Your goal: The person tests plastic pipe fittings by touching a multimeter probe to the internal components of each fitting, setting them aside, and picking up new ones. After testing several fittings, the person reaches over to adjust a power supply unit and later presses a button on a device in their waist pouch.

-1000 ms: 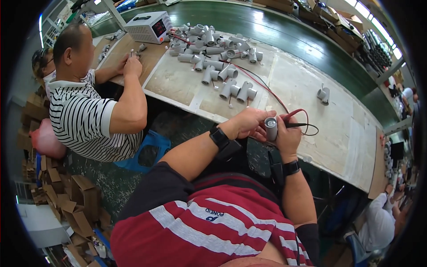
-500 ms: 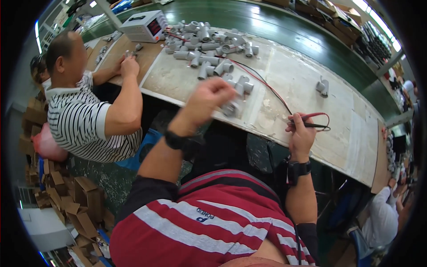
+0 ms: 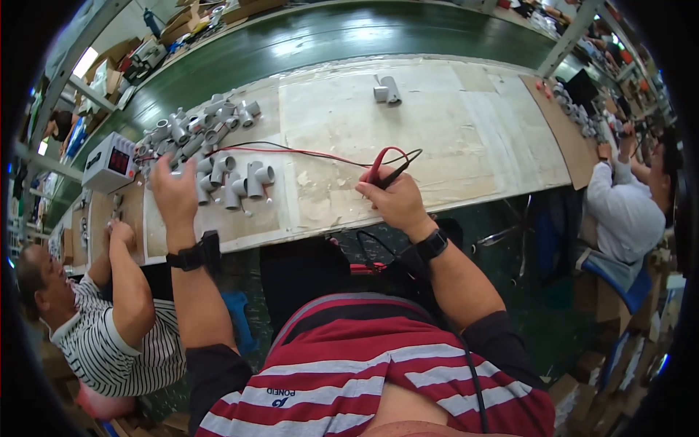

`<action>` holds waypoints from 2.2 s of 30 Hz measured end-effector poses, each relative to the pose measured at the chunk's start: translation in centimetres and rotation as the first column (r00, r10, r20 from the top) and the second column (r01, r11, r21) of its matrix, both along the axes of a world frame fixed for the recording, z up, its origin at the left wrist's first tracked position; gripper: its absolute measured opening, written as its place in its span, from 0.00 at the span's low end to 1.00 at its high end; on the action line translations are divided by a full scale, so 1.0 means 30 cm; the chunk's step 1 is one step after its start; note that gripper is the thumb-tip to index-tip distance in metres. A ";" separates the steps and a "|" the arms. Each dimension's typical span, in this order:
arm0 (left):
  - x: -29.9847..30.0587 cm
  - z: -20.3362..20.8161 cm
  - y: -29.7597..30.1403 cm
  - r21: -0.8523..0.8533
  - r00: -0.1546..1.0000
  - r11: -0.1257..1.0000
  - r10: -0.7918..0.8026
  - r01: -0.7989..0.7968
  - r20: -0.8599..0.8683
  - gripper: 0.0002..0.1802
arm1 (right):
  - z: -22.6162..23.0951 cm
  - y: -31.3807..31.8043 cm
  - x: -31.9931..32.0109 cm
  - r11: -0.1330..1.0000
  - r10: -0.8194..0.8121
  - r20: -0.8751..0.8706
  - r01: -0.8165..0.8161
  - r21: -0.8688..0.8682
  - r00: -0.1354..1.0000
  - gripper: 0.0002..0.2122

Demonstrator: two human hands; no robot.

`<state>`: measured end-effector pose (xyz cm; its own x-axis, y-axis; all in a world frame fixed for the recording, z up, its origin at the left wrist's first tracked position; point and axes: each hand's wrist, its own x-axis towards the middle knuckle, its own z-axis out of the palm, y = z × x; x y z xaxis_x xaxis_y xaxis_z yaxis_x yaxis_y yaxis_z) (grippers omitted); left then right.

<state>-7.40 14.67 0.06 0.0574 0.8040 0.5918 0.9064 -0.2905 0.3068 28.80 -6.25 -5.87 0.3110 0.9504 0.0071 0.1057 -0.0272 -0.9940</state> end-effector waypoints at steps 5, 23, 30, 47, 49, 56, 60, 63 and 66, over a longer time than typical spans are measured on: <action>0.651 0.185 -0.029 -0.458 0.681 0.585 -0.730 0.669 0.062 0.30 | -0.025 0.005 0.018 0.997 0.053 -0.031 -0.051 0.059 0.998 0.04; 1.291 -0.154 0.045 -0.427 0.615 0.629 -0.765 0.650 -0.191 0.29 | 0.000 -0.038 0.034 0.995 0.048 -0.099 -0.039 0.097 0.994 0.07; 1.071 -0.157 0.052 -0.265 0.719 0.672 -0.676 0.692 0.162 0.30 | -0.043 -0.005 -0.004 0.957 -0.046 0.107 0.013 0.289 0.993 0.05; 0.314 -0.148 -0.455 -0.293 0.413 0.305 -0.493 0.906 0.766 0.27 | 0.014 0.113 -0.143 0.998 -0.023 -0.323 0.041 0.048 0.946 0.06; 0.307 -0.151 -0.452 -0.273 0.399 0.302 -0.531 0.914 0.748 0.27 | 0.012 0.122 -0.165 1.000 -0.008 -0.302 0.017 0.026 0.953 0.06; 0.306 -0.166 -0.438 -0.259 0.381 0.286 -0.569 0.922 0.729 0.28 | 0.023 0.133 -0.200 0.997 0.030 -0.166 -0.042 -0.070 0.986 0.05; 0.311 -0.163 -0.438 -0.255 0.372 0.278 -0.561 0.926 0.739 0.28 | 0.019 0.139 -0.203 0.996 0.033 -0.121 -0.042 -0.074 0.992 0.05; 0.312 -0.169 -0.433 -0.249 0.362 0.271 -0.553 0.930 0.751 0.29 | 0.014 0.146 -0.208 0.996 0.033 -0.083 -0.039 -0.078 0.996 0.05; 0.311 -0.167 -0.428 -0.247 0.357 0.266 -0.557 0.932 0.750 0.29 | 0.011 0.148 -0.208 0.996 0.044 -0.082 -0.050 -0.077 0.996 0.05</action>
<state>1.92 1.83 -4.96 0.7331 0.6476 0.2079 0.0341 -0.3402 0.9397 22.57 -1.81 -5.55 0.2626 0.9606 -0.0915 0.0285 -0.1025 -0.9943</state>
